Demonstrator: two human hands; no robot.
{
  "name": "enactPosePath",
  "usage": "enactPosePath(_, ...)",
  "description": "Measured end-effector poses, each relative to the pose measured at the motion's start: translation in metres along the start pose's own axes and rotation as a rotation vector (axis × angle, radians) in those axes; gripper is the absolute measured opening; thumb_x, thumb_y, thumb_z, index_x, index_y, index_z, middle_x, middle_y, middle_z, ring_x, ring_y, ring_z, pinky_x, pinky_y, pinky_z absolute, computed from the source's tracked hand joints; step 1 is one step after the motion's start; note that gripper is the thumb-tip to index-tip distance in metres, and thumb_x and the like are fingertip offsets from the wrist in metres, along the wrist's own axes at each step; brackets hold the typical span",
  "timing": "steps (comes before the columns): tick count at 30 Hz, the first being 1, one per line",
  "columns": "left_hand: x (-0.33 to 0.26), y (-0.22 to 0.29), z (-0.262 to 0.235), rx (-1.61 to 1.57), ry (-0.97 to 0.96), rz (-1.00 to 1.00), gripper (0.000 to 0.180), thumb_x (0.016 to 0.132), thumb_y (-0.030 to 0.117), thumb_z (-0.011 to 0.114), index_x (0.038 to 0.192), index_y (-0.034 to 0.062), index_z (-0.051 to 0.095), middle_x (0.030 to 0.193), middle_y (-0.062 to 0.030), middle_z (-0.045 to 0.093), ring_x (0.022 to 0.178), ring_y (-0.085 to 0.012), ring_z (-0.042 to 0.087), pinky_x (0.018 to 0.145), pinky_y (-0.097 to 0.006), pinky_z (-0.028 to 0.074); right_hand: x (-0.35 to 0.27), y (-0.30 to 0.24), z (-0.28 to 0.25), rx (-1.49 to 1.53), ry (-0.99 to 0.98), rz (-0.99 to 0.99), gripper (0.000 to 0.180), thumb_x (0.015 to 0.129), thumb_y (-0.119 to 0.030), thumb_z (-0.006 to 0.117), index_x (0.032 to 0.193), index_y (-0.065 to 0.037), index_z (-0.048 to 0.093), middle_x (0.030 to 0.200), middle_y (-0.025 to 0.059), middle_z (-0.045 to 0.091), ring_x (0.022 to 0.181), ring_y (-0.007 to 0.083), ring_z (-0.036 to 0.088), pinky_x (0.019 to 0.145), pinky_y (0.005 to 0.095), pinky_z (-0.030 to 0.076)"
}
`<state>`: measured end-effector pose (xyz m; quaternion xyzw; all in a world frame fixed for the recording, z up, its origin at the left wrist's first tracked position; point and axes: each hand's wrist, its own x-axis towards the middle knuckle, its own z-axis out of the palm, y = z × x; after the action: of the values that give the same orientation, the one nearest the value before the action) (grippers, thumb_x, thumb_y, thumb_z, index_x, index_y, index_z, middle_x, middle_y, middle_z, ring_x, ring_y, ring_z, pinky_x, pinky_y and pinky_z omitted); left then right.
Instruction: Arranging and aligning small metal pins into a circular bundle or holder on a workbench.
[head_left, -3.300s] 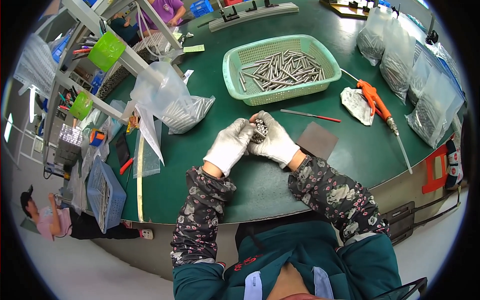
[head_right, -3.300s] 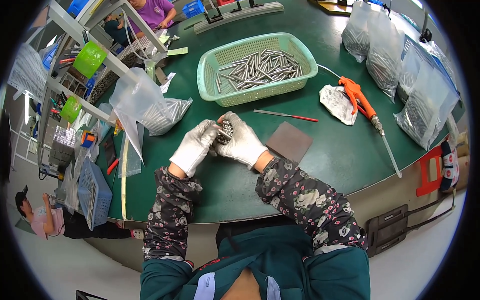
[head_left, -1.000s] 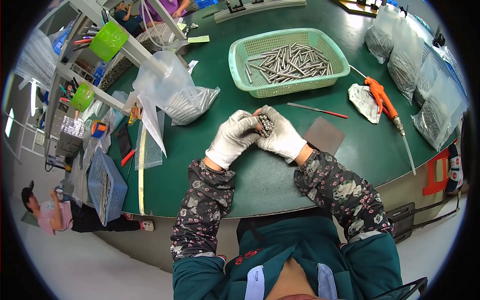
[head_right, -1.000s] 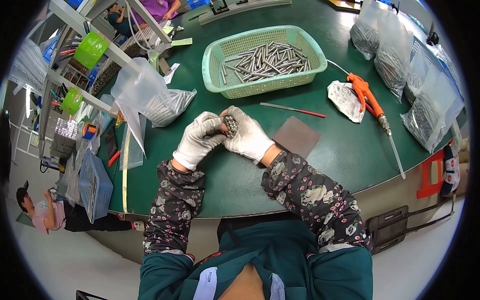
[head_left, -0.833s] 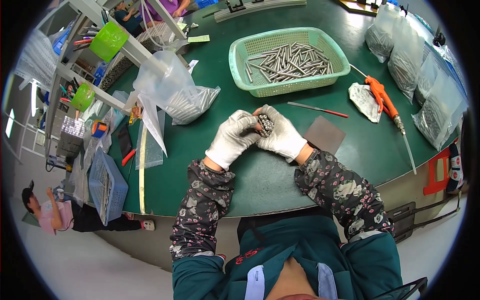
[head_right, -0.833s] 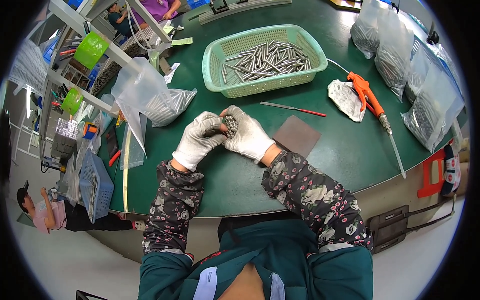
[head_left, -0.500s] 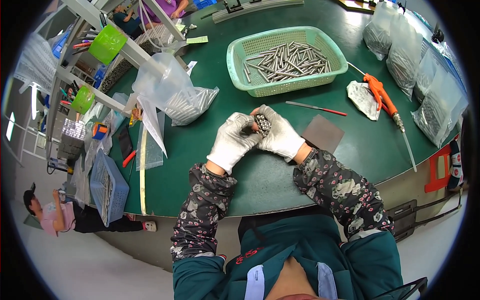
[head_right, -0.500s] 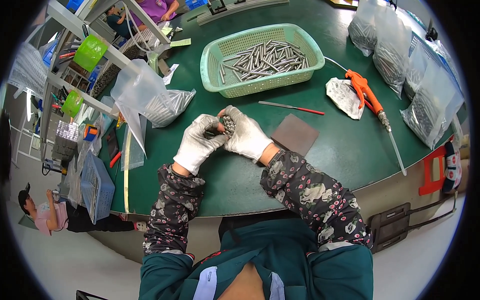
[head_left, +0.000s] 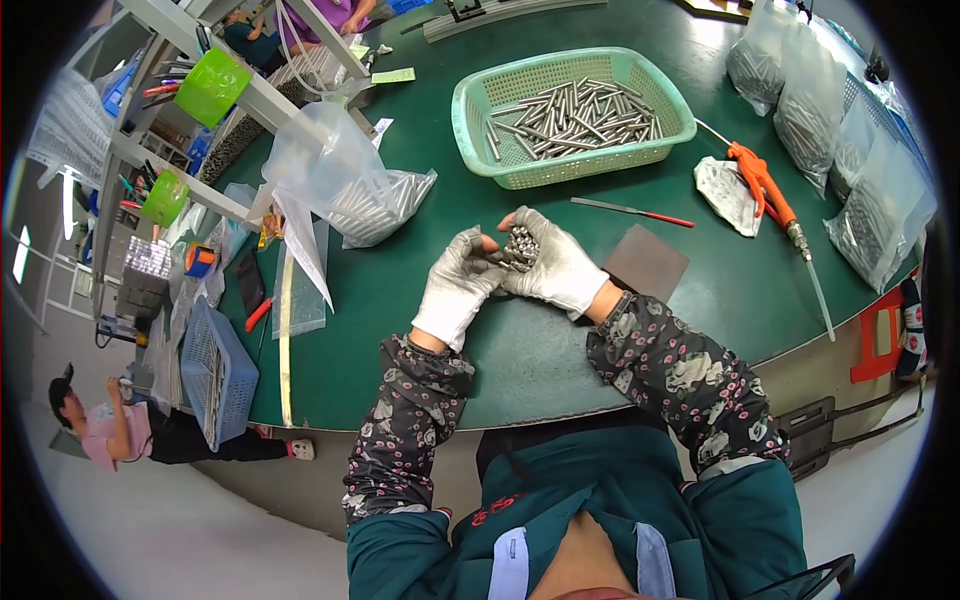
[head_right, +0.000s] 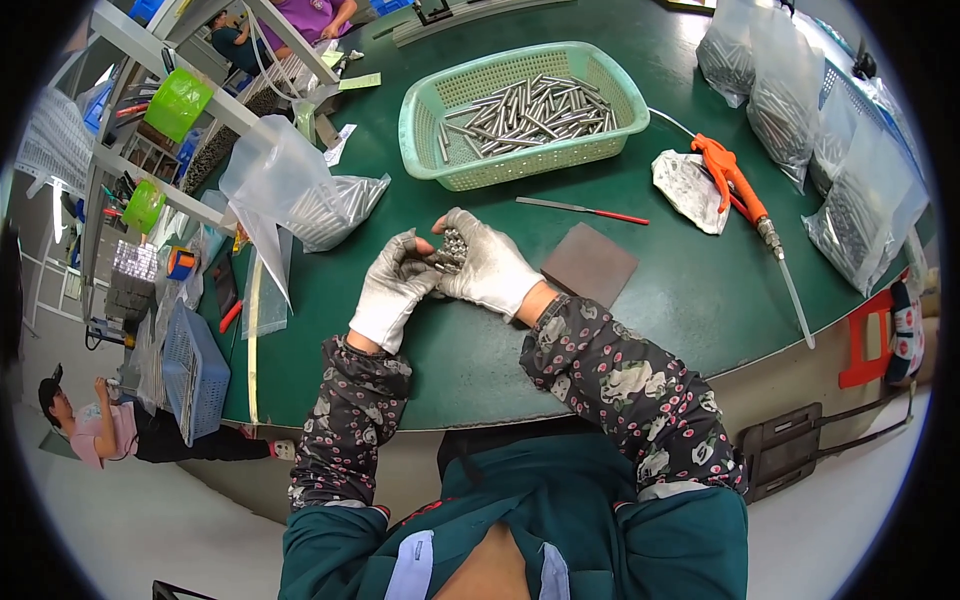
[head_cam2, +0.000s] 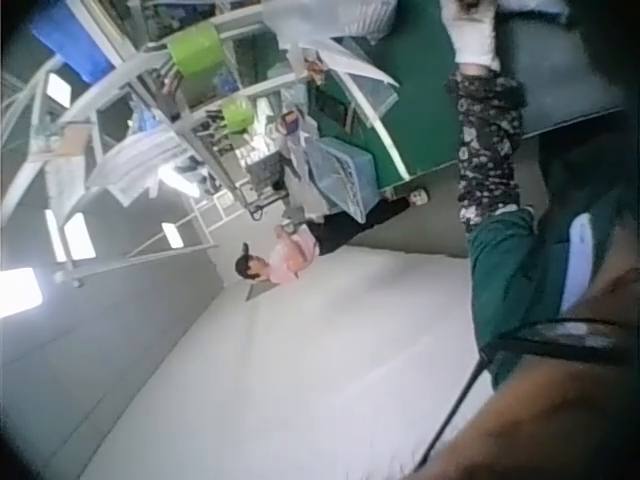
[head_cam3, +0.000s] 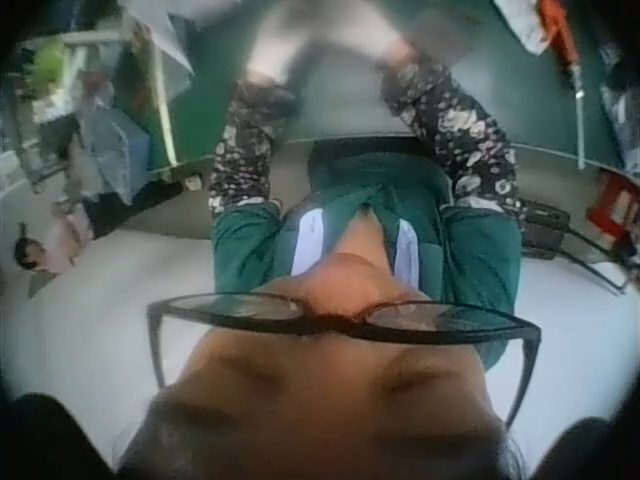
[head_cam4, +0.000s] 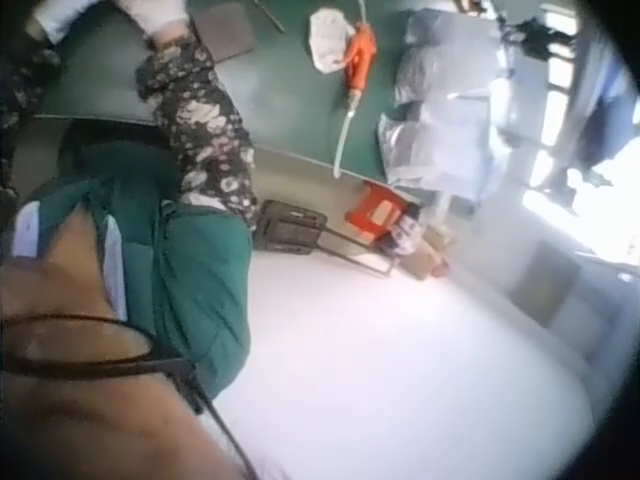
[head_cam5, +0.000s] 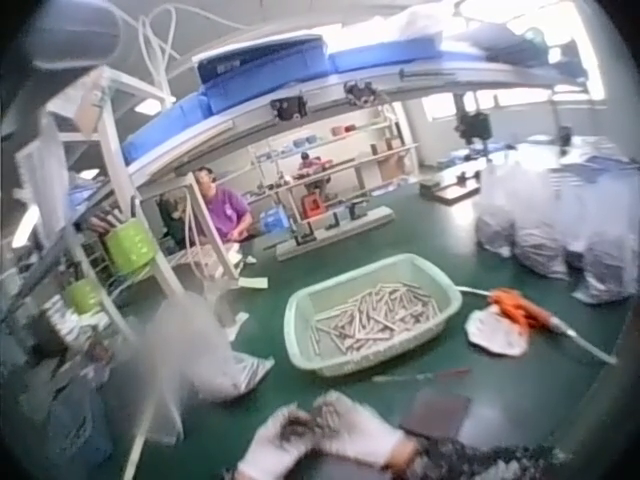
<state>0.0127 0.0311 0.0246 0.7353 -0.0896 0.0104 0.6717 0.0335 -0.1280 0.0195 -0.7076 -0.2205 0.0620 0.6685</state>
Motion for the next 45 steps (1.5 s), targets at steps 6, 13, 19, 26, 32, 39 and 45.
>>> enactPosePath(6, -0.001, 0.007, 0.001, -0.138, -0.051, -0.240, 0.028, 0.077, -0.007, 0.056, 0.103, 0.0017, 0.050, 0.091, -0.0052, 0.052, 0.075, -0.0109, 0.055, 0.061, -0.022, 0.052, 0.000, 0.001, -0.001, -0.124, 0.036, 0.001, 0.053, 0.061, -0.015, 0.078, 0.102, -0.005, 0.046, 0.086, 0.0019, 0.051, 0.077, 0.0080, 0.049, 0.070, 0.0223, 0.044)
enactPosePath(13, 0.010, 0.015, -0.003, -0.243, -0.185, -0.373, 0.022, 0.077, -0.003, 0.058, 0.097, 0.0019, 0.050, 0.088, -0.0053, 0.052, 0.071, -0.0112, 0.055, 0.058, -0.022, 0.050, 0.000, 0.002, -0.002, -0.010, 0.049, -0.021, 0.049, 0.059, -0.010, 0.075, 0.099, -0.004, 0.047, 0.074, 0.0047, 0.054, 0.068, 0.0118, 0.052, 0.064, 0.0257, 0.045)
enactPosePath(19, 0.015, 0.021, -0.003, -0.220, -0.214, -0.402, 0.019, 0.073, -0.005, 0.059, 0.088, 0.0020, 0.050, 0.079, -0.0043, 0.052, 0.066, -0.0118, 0.054, 0.056, -0.024, 0.050, -0.001, -0.005, -0.001, 0.143, -0.019, 0.035, 0.053, 0.058, -0.004, 0.077, 0.101, -0.006, 0.046, 0.084, -0.0001, 0.050, 0.078, 0.0062, 0.049, 0.068, 0.0211, 0.045)
enactPosePath(26, 0.007, 0.017, -0.006, -0.231, -0.116, -0.361, 0.018, 0.073, -0.007, 0.058, 0.086, 0.0019, 0.048, 0.078, -0.0050, 0.052, 0.066, -0.0127, 0.055, 0.059, -0.025, 0.052, 0.001, -0.002, -0.004, 0.057, 0.006, 0.022, 0.047, 0.061, 0.000, 0.070, 0.100, -0.006, 0.045, 0.077, -0.0017, 0.046, 0.069, 0.0055, 0.045, 0.063, 0.0198, 0.041)
enactPosePath(32, -0.003, 0.006, -0.041, -0.295, 0.161, -0.302, 0.018, 0.077, -0.007, 0.056, 0.089, 0.0024, 0.047, 0.084, -0.0071, 0.053, 0.069, -0.0156, 0.057, 0.061, -0.027, 0.053, 0.004, 0.003, -0.003, 0.104, 0.029, 0.007, 0.040, 0.062, 0.004, 0.062, 0.097, -0.006, 0.045, 0.073, -0.0032, 0.043, 0.066, 0.0052, 0.042, 0.061, 0.0195, 0.039)
enactPosePath(39, -0.003, -0.007, -0.030, -0.961, 0.113, -0.224, 0.012, 0.082, -0.008, 0.047, 0.090, 0.0002, 0.051, 0.088, -0.0118, 0.054, 0.079, -0.0196, 0.054, 0.068, -0.024, 0.051, 0.001, 0.000, -0.005, 0.159, -0.005, 0.044, 0.042, 0.064, 0.005, 0.062, 0.102, -0.006, 0.045, 0.073, -0.0031, 0.043, 0.066, 0.0049, 0.042, 0.062, 0.0191, 0.040)
enactPosePath(45, 0.002, -0.013, 0.007, -0.789, 0.211, -0.238, 0.015, 0.083, -0.009, 0.047, 0.093, 0.0020, 0.051, 0.089, -0.0086, 0.054, 0.080, -0.0176, 0.056, 0.069, -0.026, 0.050, 0.003, 0.003, -0.002, 0.330, 0.025, -0.013, 0.043, 0.065, 0.002, 0.068, 0.101, -0.006, 0.046, 0.080, -0.0013, 0.053, 0.074, 0.0056, 0.051, 0.069, 0.0188, 0.044)
